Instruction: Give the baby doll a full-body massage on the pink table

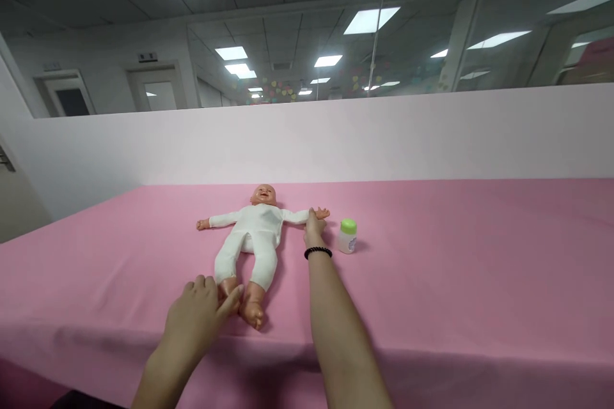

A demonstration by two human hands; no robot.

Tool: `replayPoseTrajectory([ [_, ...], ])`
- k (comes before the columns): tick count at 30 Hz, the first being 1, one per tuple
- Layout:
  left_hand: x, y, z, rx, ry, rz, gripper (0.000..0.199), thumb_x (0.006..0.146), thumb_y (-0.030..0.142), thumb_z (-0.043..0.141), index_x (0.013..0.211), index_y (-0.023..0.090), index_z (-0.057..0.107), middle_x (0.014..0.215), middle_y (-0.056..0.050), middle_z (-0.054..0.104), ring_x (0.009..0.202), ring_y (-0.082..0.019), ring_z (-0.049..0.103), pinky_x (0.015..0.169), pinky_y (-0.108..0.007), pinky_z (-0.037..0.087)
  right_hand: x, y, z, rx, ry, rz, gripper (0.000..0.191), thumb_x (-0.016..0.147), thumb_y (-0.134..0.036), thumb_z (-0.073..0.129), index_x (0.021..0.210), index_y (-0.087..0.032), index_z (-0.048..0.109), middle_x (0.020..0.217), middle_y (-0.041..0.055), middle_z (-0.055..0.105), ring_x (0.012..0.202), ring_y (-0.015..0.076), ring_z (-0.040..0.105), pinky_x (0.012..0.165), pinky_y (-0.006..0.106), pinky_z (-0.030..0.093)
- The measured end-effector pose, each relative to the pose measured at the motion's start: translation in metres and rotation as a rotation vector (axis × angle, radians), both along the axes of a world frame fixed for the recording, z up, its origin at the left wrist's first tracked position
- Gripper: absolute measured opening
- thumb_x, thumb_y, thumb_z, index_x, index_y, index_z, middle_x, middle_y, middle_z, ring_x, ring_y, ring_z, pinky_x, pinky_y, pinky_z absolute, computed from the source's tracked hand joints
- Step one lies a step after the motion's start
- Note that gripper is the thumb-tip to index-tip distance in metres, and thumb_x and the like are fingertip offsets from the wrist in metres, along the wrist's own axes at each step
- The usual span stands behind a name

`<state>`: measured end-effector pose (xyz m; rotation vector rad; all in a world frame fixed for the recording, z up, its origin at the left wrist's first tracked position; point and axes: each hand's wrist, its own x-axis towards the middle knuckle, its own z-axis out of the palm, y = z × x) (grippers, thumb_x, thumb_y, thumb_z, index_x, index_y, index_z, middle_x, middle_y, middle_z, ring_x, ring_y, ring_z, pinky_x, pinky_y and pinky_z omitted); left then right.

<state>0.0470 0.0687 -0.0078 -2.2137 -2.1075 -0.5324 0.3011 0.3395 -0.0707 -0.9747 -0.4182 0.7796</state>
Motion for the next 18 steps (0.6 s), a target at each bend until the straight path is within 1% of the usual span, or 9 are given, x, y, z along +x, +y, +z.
replayPoseTrajectory([
  [1, -0.001, 0.001, -0.007, -0.011, 0.016, 0.001, 0.042, 0.092, 0.053, 0.051, 0.09, 0.016, 0.071, 0.086, -0.017, 0.064, 0.088, -0.031, 0.06, 0.07, -0.035, 0.042, -0.001, 0.0, 0.002, -0.014, 0.011, 0.023, 0.059, 0.076, -0.034, 0.063, 0.132, -0.023, 0.049, 0.131, 0.0126, 0.059, 0.111, 0.0233, 0.065, 0.086, 0.04, 0.059],
  [3, -0.001, 0.002, -0.013, -0.034, 0.066, -0.005, 0.037, 0.093, 0.047, 0.053, 0.089, 0.015, 0.071, 0.087, -0.017, 0.064, 0.091, -0.032, 0.06, 0.072, -0.035, 0.043, -0.003, -0.001, 0.003, -0.005, 0.013, 0.067, 0.067, 0.074, -0.034, 0.067, 0.137, -0.024, 0.046, 0.134, 0.0126, 0.058, 0.111, 0.0239, 0.065, 0.085, 0.038, 0.06],
  [5, -0.002, 0.003, -0.012, -0.068, 0.138, -0.014, 0.03, 0.094, 0.039, 0.053, 0.089, 0.015, 0.07, 0.087, -0.016, 0.064, 0.092, -0.032, 0.06, 0.073, -0.035, 0.043, -0.004, -0.002, 0.003, 0.022, -0.02, 0.069, 0.075, 0.072, -0.031, 0.069, 0.141, -0.025, 0.042, 0.139, 0.0121, 0.055, 0.115, 0.0233, 0.064, 0.085, 0.036, 0.06],
  [7, -0.007, 0.004, -0.007, -0.105, 0.189, -0.008, 0.024, 0.095, 0.032, 0.052, 0.092, 0.015, 0.069, 0.092, -0.016, 0.064, 0.092, -0.031, 0.061, 0.072, -0.034, 0.043, -0.005, -0.002, 0.003, 0.039, -0.083, 0.021, 0.076, 0.071, -0.03, 0.069, 0.141, -0.024, 0.042, 0.143, 0.0131, 0.052, 0.119, 0.0236, 0.062, 0.087, 0.035, 0.059],
  [9, -0.016, 0.007, 0.001, -0.108, 0.177, 0.019, 0.022, 0.096, 0.029, 0.051, 0.095, 0.014, 0.067, 0.097, -0.015, 0.063, 0.089, -0.029, 0.061, 0.068, -0.033, 0.042, -0.005, -0.001, 0.004, 0.062, -0.163, -0.025, 0.072, 0.071, -0.03, 0.069, 0.138, -0.022, 0.045, 0.144, 0.0147, 0.05, 0.121, 0.0242, 0.06, 0.087, 0.035, 0.059],
  [12, -0.034, 0.024, 0.021, 0.023, 0.009, 0.041, 0.017, 0.097, 0.028, 0.05, 0.094, 0.016, 0.06, 0.098, -0.011, 0.06, 0.078, -0.023, 0.06, 0.064, -0.031, 0.04, -0.009, -0.002, 0.011, 0.111, -0.271, -0.049, 0.068, 0.071, -0.03, 0.069, 0.134, -0.018, 0.045, 0.14, 0.0176, 0.053, 0.116, 0.0245, 0.062, 0.087, 0.036, 0.057],
  [15, -0.043, 0.055, 0.046, 0.181, -0.195, -0.043, 0.013, 0.094, 0.027, 0.055, 0.085, 0.018, 0.052, 0.097, -0.008, 0.059, 0.076, -0.019, 0.058, 0.065, -0.029, 0.04, -0.018, -0.009, 0.021, 0.099, -0.4, -0.042, 0.065, 0.072, -0.031, 0.07, 0.129, -0.017, 0.042, 0.129, 0.0181, 0.061, 0.101, 0.0239, 0.066, 0.085, 0.038, 0.055],
  [17, -0.039, 0.078, 0.058, 0.203, -0.25, -0.097, 0.017, 0.091, 0.026, 0.058, 0.078, 0.02, 0.049, 0.092, -0.006, 0.059, 0.078, -0.02, 0.057, 0.067, -0.029, 0.04, -0.027, -0.016, 0.027, 0.111, -0.551, -0.02, 0.059, 0.075, -0.032, 0.067, 0.127, -0.019, 0.043, 0.122, 0.0145, 0.064, 0.094, 0.0233, 0.066, 0.082, 0.038, 0.054],
  [18, -0.033, 0.089, 0.06, 0.195, -0.26, -0.114, 0.018, 0.089, 0.025, 0.06, 0.076, 0.02, 0.048, 0.09, -0.006, 0.059, 0.078, -0.02, 0.057, 0.067, -0.029, 0.04, -0.031, -0.02, 0.029, 0.142, -0.649, 0.002, 0.056, 0.077, -0.032, 0.065, 0.127, -0.021, 0.044, 0.121, 0.0127, 0.065, 0.094, 0.0233, 0.066, 0.082, 0.038, 0.054],
])
